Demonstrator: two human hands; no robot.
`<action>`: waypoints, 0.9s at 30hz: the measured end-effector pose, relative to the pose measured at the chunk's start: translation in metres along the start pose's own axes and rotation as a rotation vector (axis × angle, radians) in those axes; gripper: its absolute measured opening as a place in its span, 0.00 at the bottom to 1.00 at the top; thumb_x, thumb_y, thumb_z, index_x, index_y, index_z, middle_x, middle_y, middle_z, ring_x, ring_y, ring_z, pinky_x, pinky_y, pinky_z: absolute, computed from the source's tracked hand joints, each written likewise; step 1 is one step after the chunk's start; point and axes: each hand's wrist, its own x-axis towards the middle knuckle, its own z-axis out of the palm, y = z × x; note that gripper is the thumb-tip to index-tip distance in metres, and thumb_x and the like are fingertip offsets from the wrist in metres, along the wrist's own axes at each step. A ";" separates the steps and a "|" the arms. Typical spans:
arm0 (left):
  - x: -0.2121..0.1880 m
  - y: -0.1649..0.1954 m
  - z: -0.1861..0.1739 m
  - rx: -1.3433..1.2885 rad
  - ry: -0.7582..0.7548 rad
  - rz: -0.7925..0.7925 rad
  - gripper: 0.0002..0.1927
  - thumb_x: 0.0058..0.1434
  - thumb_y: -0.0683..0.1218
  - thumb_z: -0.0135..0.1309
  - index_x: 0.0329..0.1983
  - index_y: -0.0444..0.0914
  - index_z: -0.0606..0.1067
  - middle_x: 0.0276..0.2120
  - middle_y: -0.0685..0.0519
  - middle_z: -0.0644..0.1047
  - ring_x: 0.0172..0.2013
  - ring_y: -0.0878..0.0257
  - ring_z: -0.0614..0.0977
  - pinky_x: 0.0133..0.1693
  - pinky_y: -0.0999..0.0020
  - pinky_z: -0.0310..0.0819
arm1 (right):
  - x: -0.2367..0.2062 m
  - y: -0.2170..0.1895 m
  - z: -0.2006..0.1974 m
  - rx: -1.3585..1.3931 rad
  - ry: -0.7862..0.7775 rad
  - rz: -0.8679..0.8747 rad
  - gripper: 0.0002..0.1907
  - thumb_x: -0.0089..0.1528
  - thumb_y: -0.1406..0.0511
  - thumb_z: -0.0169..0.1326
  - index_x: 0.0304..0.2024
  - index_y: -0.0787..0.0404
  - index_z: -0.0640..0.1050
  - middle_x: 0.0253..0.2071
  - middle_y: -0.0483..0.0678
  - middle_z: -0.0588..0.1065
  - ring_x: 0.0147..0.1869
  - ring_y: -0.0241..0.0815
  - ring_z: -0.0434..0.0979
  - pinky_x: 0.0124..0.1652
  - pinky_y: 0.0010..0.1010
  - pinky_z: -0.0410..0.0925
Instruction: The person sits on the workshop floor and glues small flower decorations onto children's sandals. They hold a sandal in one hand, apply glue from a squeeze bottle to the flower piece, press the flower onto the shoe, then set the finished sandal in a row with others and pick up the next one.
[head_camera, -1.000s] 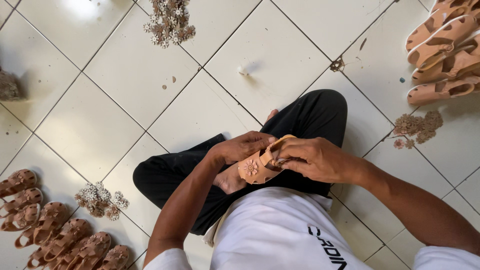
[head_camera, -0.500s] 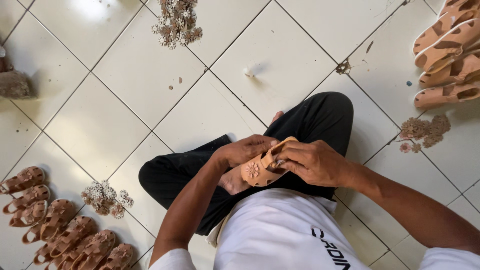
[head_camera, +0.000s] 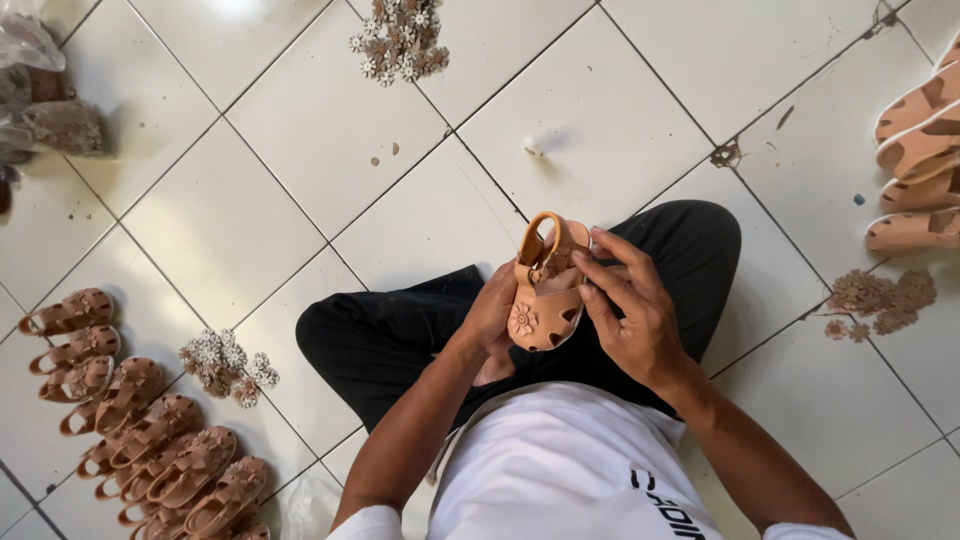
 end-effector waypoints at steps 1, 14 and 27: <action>-0.002 0.001 0.002 0.004 -0.014 0.017 0.23 0.77 0.54 0.37 0.65 0.34 0.66 0.52 0.45 0.78 0.46 0.60 0.84 0.45 0.65 0.84 | -0.001 0.001 0.002 0.000 0.003 -0.011 0.17 0.67 0.73 0.56 0.59 0.65 0.77 0.67 0.57 0.67 0.63 0.49 0.77 0.56 0.31 0.76; -0.005 -0.007 -0.001 -0.083 0.036 0.098 0.24 0.78 0.55 0.35 0.68 0.34 0.65 0.52 0.45 0.77 0.47 0.61 0.83 0.47 0.65 0.83 | -0.002 0.007 0.009 0.152 -0.061 0.067 0.09 0.68 0.69 0.56 0.51 0.61 0.79 0.66 0.57 0.69 0.71 0.52 0.72 0.64 0.37 0.70; -0.021 0.033 -0.030 -0.198 0.096 0.241 0.34 0.75 0.64 0.27 0.70 0.34 0.62 0.56 0.38 0.76 0.50 0.52 0.82 0.51 0.56 0.80 | 0.038 0.123 0.068 0.125 -0.125 0.535 0.24 0.60 0.67 0.64 0.58 0.67 0.75 0.58 0.54 0.77 0.57 0.43 0.79 0.48 0.31 0.75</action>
